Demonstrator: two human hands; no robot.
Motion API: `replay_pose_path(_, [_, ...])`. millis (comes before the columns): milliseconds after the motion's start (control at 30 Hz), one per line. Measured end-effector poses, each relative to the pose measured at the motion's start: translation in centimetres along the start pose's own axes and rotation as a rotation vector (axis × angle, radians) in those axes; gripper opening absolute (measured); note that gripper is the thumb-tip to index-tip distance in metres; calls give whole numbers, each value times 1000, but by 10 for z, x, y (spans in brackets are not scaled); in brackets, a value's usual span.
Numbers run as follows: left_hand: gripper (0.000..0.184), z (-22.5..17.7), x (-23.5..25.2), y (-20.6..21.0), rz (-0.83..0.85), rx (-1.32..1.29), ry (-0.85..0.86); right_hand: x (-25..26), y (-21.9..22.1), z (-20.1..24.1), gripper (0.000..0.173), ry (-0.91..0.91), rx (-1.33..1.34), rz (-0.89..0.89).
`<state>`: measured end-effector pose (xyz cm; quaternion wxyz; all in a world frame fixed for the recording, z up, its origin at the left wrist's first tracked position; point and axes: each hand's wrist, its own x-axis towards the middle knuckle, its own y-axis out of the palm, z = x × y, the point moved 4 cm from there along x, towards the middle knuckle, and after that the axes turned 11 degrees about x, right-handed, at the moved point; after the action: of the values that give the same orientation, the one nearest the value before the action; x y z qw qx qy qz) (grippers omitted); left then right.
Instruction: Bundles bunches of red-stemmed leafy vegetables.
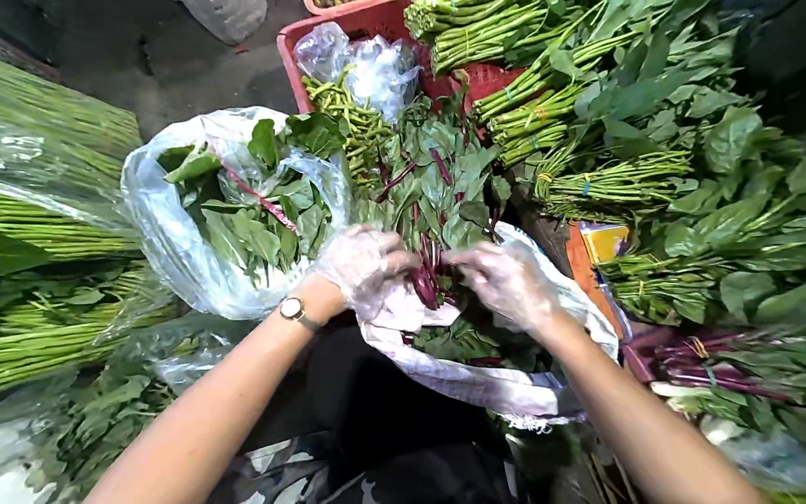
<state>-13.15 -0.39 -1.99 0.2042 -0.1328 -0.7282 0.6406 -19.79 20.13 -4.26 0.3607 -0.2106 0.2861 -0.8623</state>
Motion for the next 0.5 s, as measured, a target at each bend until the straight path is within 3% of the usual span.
replay_pose_path(67, [24, 14, -5, -18, -176, -94, -143, 28, 21, 7, 32, 120, -83, 272])
replay_pose_path(133, [27, 31, -8, -45, -381, -241, -333, 42, 38, 16, 50, 264, -184, 490])
replay_pose_path(200, [28, 47, -15, -78, -584, -427, -515, 43, 50, 24, 58, 314, -242, 570])
replay_pose_path(267, [24, 67, -23, -106, -757, -668, -617, 39, 50, 32, 47, 284, -145, 513])
replay_pose_path(367, [27, 94, -40, -124, -813, -1028, -712, 40, 27, 28, 25, 287, 305, 257])
replay_pose_path(433, [26, 103, -51, -125, -819, -1150, -697, 46, 2, 22, 26, 344, 590, 129])
replay_pose_path(500, [26, 104, -60, -122, -842, -1216, -678, 55, -18, 13, 38, 237, 705, 111])
